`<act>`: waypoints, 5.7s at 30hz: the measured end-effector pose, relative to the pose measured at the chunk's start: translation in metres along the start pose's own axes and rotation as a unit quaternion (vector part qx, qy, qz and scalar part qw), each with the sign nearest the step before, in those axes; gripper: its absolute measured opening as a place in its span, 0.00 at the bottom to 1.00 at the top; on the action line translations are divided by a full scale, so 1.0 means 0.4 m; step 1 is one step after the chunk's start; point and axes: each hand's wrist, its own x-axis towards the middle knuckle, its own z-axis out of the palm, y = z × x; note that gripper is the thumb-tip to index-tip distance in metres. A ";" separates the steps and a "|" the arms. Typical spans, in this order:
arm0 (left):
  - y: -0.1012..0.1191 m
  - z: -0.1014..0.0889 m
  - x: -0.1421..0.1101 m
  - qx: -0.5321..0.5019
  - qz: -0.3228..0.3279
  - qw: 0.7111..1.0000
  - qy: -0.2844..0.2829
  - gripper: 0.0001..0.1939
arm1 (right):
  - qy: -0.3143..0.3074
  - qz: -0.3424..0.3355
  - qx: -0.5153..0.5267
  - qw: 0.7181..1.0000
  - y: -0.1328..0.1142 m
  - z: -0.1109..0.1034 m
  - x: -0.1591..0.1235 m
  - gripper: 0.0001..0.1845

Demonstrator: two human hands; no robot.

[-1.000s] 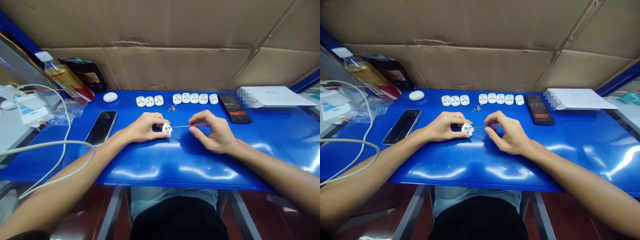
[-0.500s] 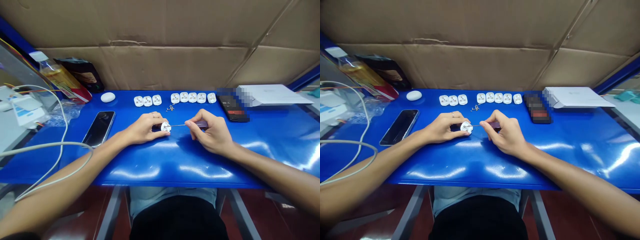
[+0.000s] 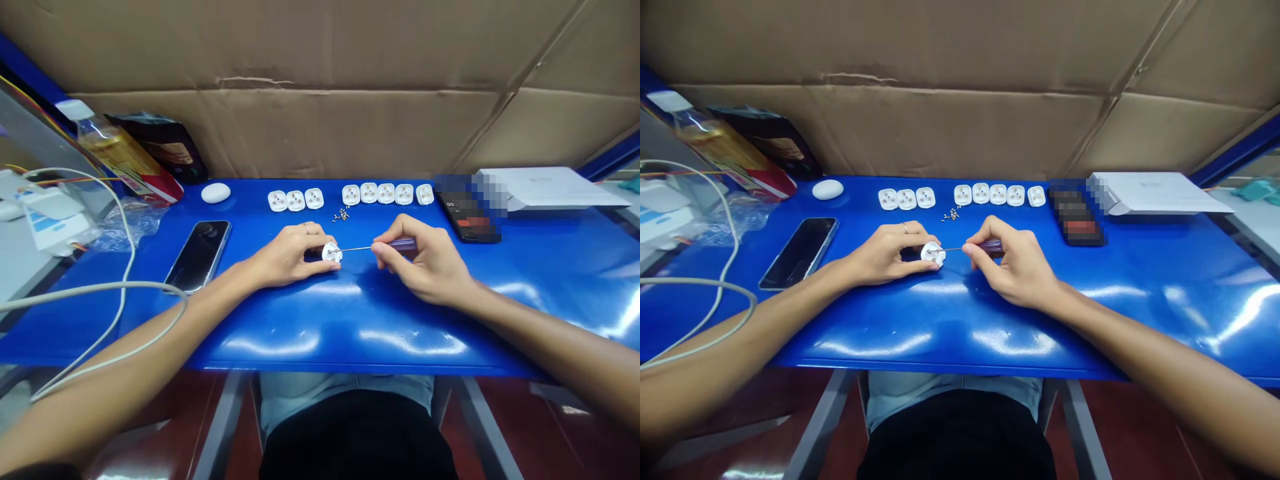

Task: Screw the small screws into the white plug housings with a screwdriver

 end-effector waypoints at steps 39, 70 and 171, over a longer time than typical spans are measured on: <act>-0.056 -0.030 0.005 -0.152 -0.167 0.960 0.164 0.22 | -0.048 -0.030 -0.075 0.996 0.089 0.003 0.061 0.13; -0.021 -0.049 0.012 -0.266 -0.138 0.937 0.180 0.14 | -0.058 -0.098 0.036 0.993 0.048 -0.002 0.010 0.13; -0.012 -0.032 0.000 -0.045 -0.061 0.997 0.010 0.24 | -0.048 -0.239 -0.169 0.955 0.042 -0.001 0.008 0.08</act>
